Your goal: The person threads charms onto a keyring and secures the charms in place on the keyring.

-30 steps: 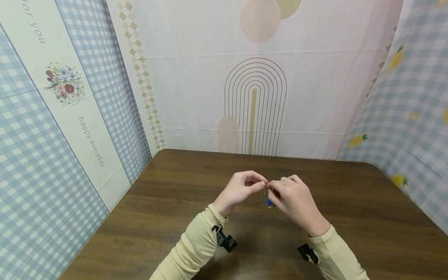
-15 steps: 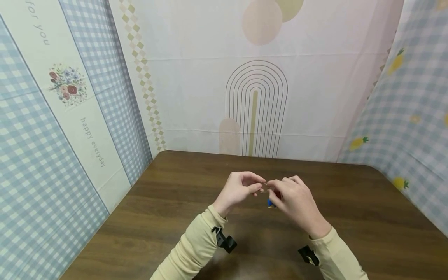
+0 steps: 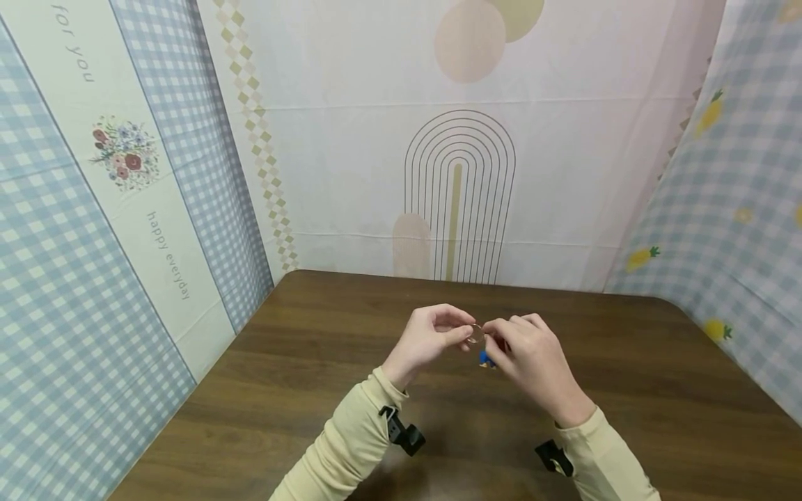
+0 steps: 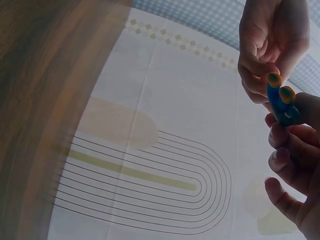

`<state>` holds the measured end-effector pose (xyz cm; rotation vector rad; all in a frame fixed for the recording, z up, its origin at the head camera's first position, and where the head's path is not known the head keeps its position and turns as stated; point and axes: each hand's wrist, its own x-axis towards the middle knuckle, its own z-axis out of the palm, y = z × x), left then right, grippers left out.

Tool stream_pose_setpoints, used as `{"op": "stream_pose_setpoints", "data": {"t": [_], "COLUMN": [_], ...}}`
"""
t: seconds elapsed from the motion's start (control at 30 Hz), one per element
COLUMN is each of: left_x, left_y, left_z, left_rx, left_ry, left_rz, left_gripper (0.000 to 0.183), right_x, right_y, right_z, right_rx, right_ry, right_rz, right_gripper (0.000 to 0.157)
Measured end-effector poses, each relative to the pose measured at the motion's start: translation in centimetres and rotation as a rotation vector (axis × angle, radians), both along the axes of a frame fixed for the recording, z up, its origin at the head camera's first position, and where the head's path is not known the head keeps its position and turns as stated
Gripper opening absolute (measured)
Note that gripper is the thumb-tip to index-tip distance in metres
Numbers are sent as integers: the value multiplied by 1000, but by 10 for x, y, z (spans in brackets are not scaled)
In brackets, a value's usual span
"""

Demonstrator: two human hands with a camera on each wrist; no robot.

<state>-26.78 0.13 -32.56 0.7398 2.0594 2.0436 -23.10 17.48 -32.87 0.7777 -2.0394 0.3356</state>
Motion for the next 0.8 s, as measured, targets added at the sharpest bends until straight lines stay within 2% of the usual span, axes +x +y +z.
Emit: {"op": "stream_pose_setpoints", "data": {"t": [0.13,0.37,0.43,0.57,0.67,0.8], "left_x": [2,5,6,9,11,13], "left_y": [-3,-8,-10,-14,-16,-19], "left_z": [-1,0,0,3,3,3], "left_rx": [10,-86,-86,-37,12,3], "left_ry": [16,93,90,31,4,10], "left_rz": [22,-7,-12,-26,-14,15], "left_gripper": [16,12,14,22,24,20], "right_x": [3,10,11,15,17,20], "right_y": [-4,-11,-12,-14,-16,-19], "right_z": [-1,0,1,1,2,1], "right_rx": [1,10,3,-12,-26,-33], "right_ry": [0,-36,-32,-38,-53,-58], "right_rz": [-5,0,-3,-31,-48,-53], "right_gripper": [7,8,8,8,8,8]}}
